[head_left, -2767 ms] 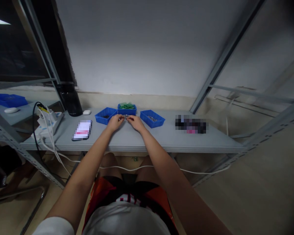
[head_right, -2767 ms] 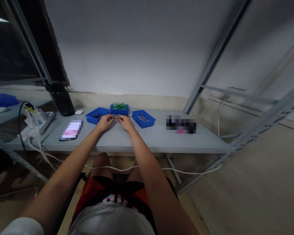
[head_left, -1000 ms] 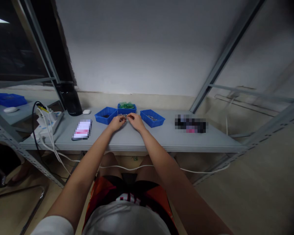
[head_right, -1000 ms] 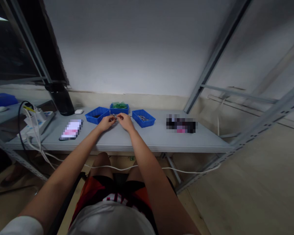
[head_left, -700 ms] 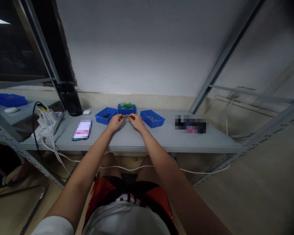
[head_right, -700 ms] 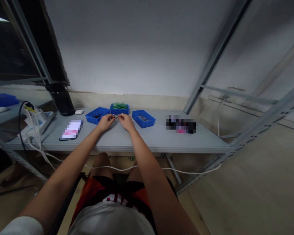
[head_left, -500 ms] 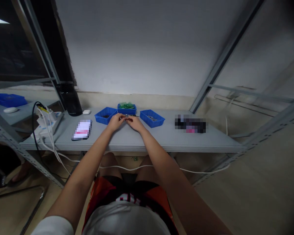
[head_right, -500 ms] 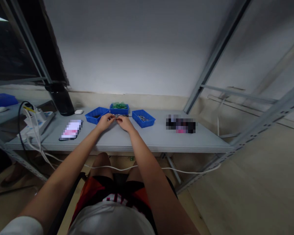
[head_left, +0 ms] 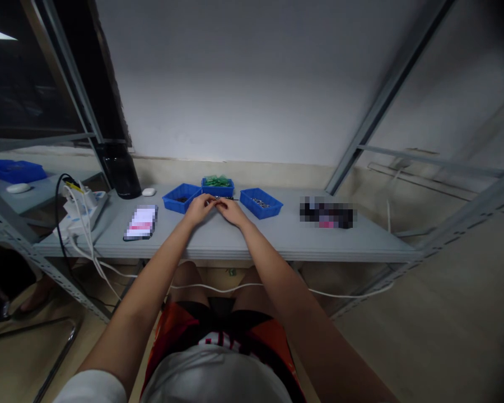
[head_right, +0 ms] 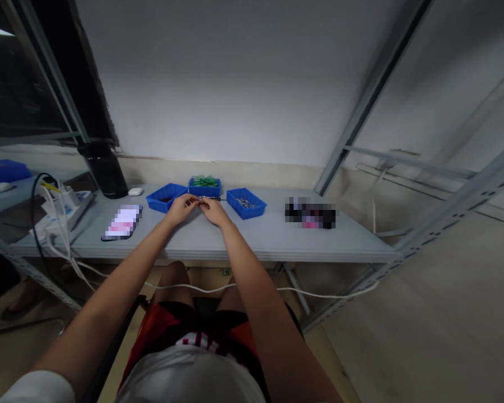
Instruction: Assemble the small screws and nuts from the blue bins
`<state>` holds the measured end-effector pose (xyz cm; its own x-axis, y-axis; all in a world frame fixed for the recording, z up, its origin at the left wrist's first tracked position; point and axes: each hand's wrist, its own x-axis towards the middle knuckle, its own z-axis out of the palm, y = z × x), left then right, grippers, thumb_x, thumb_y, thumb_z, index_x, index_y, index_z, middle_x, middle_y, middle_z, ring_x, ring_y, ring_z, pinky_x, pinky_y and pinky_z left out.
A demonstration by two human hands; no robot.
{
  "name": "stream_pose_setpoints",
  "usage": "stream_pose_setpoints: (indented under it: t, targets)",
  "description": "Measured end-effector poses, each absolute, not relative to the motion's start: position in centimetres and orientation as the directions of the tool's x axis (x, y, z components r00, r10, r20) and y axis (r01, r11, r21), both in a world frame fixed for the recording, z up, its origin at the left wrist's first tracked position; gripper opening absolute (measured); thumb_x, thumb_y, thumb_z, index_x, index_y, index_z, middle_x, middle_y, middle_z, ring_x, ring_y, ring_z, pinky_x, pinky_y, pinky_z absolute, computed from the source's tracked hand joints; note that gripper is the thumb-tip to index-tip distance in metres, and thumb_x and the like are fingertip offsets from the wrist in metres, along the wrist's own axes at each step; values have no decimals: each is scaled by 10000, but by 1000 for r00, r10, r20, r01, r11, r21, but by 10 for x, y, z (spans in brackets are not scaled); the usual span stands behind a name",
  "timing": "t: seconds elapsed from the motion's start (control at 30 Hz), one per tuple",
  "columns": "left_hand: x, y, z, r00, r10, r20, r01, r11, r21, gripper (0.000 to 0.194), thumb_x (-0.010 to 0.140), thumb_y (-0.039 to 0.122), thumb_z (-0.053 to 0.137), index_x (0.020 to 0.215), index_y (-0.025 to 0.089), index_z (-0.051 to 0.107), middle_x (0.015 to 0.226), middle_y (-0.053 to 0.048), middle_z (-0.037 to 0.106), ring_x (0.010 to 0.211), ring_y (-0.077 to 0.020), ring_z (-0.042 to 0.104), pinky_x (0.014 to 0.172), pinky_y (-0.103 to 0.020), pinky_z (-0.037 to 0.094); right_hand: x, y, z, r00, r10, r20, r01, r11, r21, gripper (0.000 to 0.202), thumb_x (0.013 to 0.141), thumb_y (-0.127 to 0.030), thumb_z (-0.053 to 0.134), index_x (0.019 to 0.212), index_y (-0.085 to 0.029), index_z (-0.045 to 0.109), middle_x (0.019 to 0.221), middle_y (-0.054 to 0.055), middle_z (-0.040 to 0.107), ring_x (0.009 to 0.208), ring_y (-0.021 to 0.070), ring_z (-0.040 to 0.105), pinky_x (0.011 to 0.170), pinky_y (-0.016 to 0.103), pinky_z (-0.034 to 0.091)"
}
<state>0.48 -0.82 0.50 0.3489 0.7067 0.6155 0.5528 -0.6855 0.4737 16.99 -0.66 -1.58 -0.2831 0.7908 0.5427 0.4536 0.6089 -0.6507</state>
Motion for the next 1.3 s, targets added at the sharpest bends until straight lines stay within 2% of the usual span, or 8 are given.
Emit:
stream_pose_setpoints:
  t: [0.13, 0.23, 0.47, 0.7, 0.93, 1.03, 1.13, 1.3]
  targets:
    - [5, -8, 5, 279, 743, 608, 594, -631, 499, 203, 831, 236, 508, 943, 144, 651, 915, -79, 678, 796, -162, 599, 755, -282, 467, 170, -5, -14, -163, 812, 560, 450, 567, -690, 191, 823, -280, 504, 913, -171, 633, 860, 44, 663, 758, 147, 579, 764, 275, 438]
    - [5, -8, 3, 307, 760, 573, 596, -622, 507, 201, 814, 235, 517, 931, 137, 648, 902, -80, 679, 759, -159, 591, 737, -279, 465, 170, -5, -12, -100, 807, 582, 433, 562, -705, 173, 812, -290, 505, 887, -177, 612, 843, 38, 659, 737, 146, 574, 749, 278, 444]
    - [5, -6, -2, 423, 769, 479, 580, -637, 508, 214, 793, 217, 509, 935, 129, 643, 835, -61, 670, 710, -148, 578, 712, -266, 454, 168, -6, -11, -138, 770, 622, 401, 618, -676, 141, 797, -284, 499, 834, -181, 588, 809, 12, 645, 716, 133, 558, 738, 269, 441]
    - [5, -5, -3, 415, 778, 472, 596, -624, 505, 211, 796, 232, 516, 942, 141, 639, 831, -57, 671, 713, -151, 576, 708, -270, 451, 167, -4, -13, -115, 781, 614, 425, 597, -680, 128, 802, -265, 498, 824, -182, 593, 797, 11, 642, 711, 133, 559, 738, 270, 443]
    - [3, -8, 3, 324, 769, 551, 693, -589, 415, 207, 826, 280, 489, 907, 155, 633, 851, -63, 663, 722, -160, 567, 678, -266, 424, 179, 7, -20, 57, 787, 614, 640, 443, -628, 179, 808, -176, 458, 894, -162, 614, 890, 67, 626, 846, 174, 564, 839, 317, 435]
    - [2, -16, 12, 252, 750, 612, 809, -510, 292, 233, 851, 285, 450, 965, 171, 618, 930, -87, 652, 835, -198, 574, 739, -297, 414, 184, 9, -26, 142, 830, 540, 727, 282, -626, 213, 780, -140, 484, 945, -152, 618, 951, 99, 611, 937, 205, 555, 895, 340, 416]
    - [1, -25, 21, 141, 729, 670, 912, -358, 198, 288, 883, 301, 383, 987, 149, 605, 991, -139, 634, 975, -260, 542, 844, -371, 377, 186, 7, -31, 129, 879, 459, 796, 184, -576, 237, 763, -159, 544, 985, -154, 624, 991, 119, 607, 971, 232, 549, 893, 351, 418]
    - [-7, -30, 25, -116, 741, 662, 958, -92, 270, 316, 885, 291, 353, 1007, 119, 589, 1021, -184, 623, 1025, -311, 509, 879, -451, 334, 187, 2, -29, 41, 911, 411, 874, 166, -456, 247, 788, -170, 540, 1007, -167, 653, 1031, 120, 630, 993, 230, 563, 885, 319, 421]
